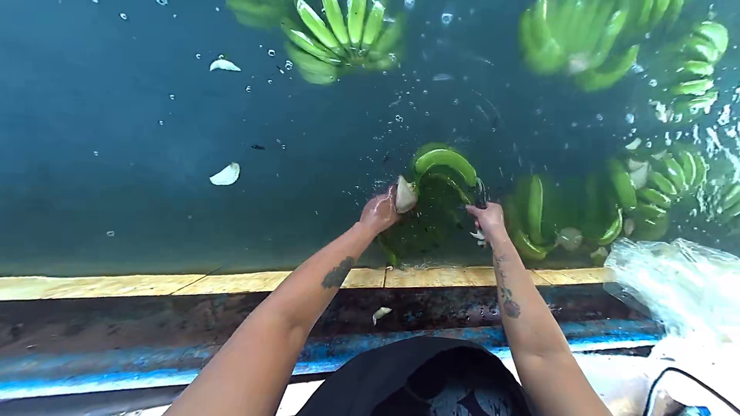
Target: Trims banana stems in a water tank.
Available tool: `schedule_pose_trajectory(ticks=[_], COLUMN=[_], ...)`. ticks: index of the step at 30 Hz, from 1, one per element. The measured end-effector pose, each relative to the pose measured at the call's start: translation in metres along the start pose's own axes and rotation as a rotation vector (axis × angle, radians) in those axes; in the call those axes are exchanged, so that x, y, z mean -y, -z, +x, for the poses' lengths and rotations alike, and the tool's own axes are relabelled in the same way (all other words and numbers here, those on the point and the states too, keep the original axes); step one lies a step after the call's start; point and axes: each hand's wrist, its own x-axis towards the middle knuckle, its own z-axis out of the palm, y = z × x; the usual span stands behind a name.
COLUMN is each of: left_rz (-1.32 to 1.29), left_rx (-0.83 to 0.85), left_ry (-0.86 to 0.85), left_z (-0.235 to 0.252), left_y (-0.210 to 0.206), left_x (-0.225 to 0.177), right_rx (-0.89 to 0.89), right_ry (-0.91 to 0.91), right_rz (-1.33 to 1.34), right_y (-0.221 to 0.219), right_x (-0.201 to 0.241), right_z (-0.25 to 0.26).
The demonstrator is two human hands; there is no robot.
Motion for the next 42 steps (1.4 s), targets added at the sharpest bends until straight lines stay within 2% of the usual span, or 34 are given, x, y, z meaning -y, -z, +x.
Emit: schedule_pose_trajectory(ticks=[3,7,9,14,17,20,23,24,26,28,29,31,34,42], left_rz=[-0.025,-0.064,-0.118,-0.128,-0.078,-0.024,-0.065,-0.113,-0.238,-0.384,-0.46,-0.554,-0.608,-0.443], left_rx=[-0.067,-0.148,-0.131,-0.239,-0.285,-0.302,-0.408,-0.473,-0.516,-0.424,-0.399,-0.418,-0.452,-0.494], left_ry=[-0.048,-0.087,-0.064,-0.068,-0.078,-0.094,-0.149,-0.157,-0.042,0.151,0.196,0.199,0.177,0.198], left_z=[0.003,-0.001,-0.002,-0.008,-0.009,-0.007,-0.008,-0.012,-0.02,-0.023,-0.022,-0.018,-0.021,-0.026], left_y=[-0.003,-0.004,-0.004,0.007,0.011,0.017,0.017,0.015,0.007,-0.002,-0.004,-0.005,0.002,0.022], left_x=[0.009,0.014,0.02,0.014,0.011,0.009,0.021,0.027,0.039,0.053,0.057,0.061,0.054,0.043], right_rx=[-0.063,-0.157,-0.151,-0.209,-0.127,-0.07,-0.176,-0.211,-0.222,-0.097,-0.011,0.109,0.15,0.228], right_ry=[0.064,0.22,0.268,0.237,0.294,0.247,0.277,0.279,0.288,0.275,0.249,0.243,0.31,0.256], right_rz=[-0.315,-0.209,-0.145,-0.374,-0.391,-0.443,-0.481,-0.473,-0.415,-0.381,-0.386,-0.318,-0.172,0.237], right_y=[0.002,0.015,0.018,0.025,0.02,0.007,-0.003,-0.004,-0.004,-0.011,-0.019,-0.038,-0.064,-0.101], right_x=[0.013,0.009,0.013,0.051,0.071,0.083,0.082,0.081,0.077,0.076,0.076,0.073,0.059,0.053], right_z=[0.002,-0.001,-0.005,-0.001,0.016,0.032,0.028,0.024,0.012,-0.005,-0.011,-0.011,0.009,0.019])
